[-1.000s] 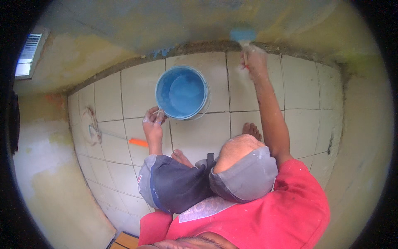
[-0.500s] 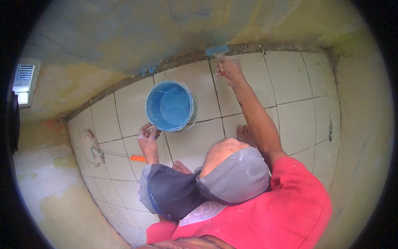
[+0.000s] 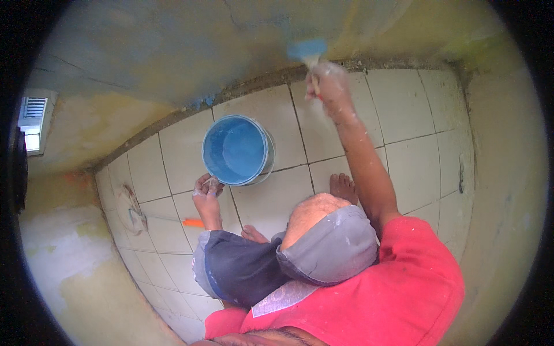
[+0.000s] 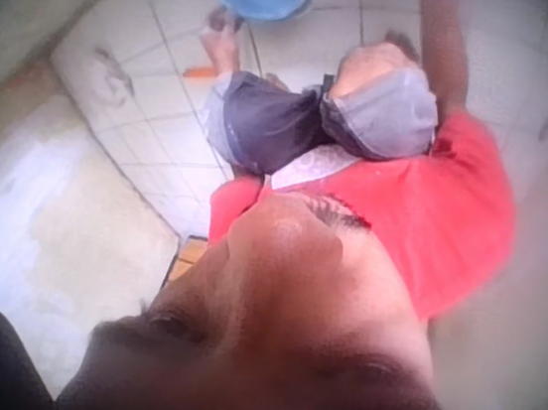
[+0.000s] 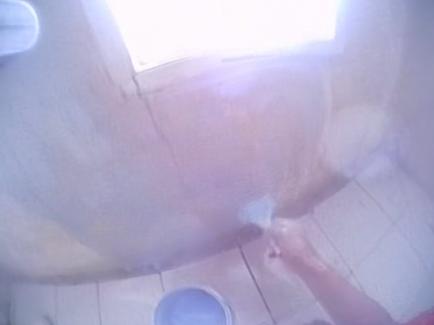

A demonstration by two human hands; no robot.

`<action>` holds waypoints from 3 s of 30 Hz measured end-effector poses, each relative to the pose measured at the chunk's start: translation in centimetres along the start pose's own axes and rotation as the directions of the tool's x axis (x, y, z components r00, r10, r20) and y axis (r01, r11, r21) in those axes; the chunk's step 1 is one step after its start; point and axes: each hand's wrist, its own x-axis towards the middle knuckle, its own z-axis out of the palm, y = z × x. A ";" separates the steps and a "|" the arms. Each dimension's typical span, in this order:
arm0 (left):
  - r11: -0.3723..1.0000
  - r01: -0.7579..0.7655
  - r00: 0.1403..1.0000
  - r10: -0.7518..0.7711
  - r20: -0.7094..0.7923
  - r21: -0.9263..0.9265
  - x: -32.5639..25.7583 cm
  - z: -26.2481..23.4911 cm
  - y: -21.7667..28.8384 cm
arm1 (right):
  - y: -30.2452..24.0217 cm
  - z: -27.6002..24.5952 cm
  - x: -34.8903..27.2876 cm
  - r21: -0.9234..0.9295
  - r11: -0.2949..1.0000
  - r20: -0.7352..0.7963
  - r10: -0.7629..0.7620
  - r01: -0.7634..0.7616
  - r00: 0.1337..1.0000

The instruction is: The person paints a wall with light blue paint using a brush, then moves to a balcony area to mix blue paint in a bucket with water from a plastic bottle.

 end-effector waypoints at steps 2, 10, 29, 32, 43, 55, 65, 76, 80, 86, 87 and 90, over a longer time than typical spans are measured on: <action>1.000 -0.025 1.000 0.025 0.003 0.000 0.0 0.0 0.1 | 4.6 0.7 1.0 0.040 0.985 -0.027 0.167 -0.166 0.986; 1.000 -0.014 1.000 0.014 -0.002 -0.006 0.0 0.1 0.0 | 10.4 2.2 7.5 0.120 0.991 0.059 0.056 -0.063 0.997; 1.000 0.002 1.000 -0.002 -0.008 0.016 0.0 0.1 0.2 | 8.2 -3.9 8.8 -0.128 0.992 0.050 -0.017 0.023 0.999; 0.999 -0.005 1.000 0.006 -0.006 0.052 0.0 -0.1 0.0 | 6.1 -5.8 7.7 0.059 0.989 -0.137 0.144 -0.137 0.980; 1.000 -0.011 1.000 0.012 -0.015 0.018 0.1 0.0 -0.1 | 4.8 3.6 6.8 0.140 0.955 -0.012 0.265 -0.261 0.964; 1.000 -0.003 1.000 0.003 0.012 -0.002 0.2 -0.1 -0.1 | -2.1 -4.2 0.9 -0.095 0.972 0.025 -0.211 0.213 0.977; 1.000 -0.001 1.000 0.001 0.003 0.028 0.1 0.0 0.0 | 4.4 -10.7 10.7 -0.090 0.992 -0.087 0.083 -0.090 0.993; 0.999 -0.011 1.000 0.010 0.014 0.035 0.4 -0.4 0.0 | 3.4 -13.8 11.9 -0.205 0.962 -0.076 0.166 -0.178 0.983; 0.998 0.020 1.000 -0.020 -0.005 0.066 0.3 -0.2 0.3 | -2.0 -15.6 9.9 -0.147 0.988 -0.084 0.036 -0.048 0.996; 0.999 0.002 1.000 -0.001 -0.008 0.036 0.5 0.0 0.6 | 0.9 -16.3 6.3 -0.141 0.984 -0.017 0.107 -0.109 0.994; 0.999 0.007 1.000 -0.007 -0.010 0.045 0.5 0.0 0.7 | 2.0 -16.0 6.9 -0.104 0.971 -0.038 0.212 -0.214 0.977; 0.999 0.016 1.000 -0.016 0.004 0.042 0.7 0.0 0.7 | 3.2 -14.2 9.5 -0.088 0.972 -0.119 0.205 -0.216 0.971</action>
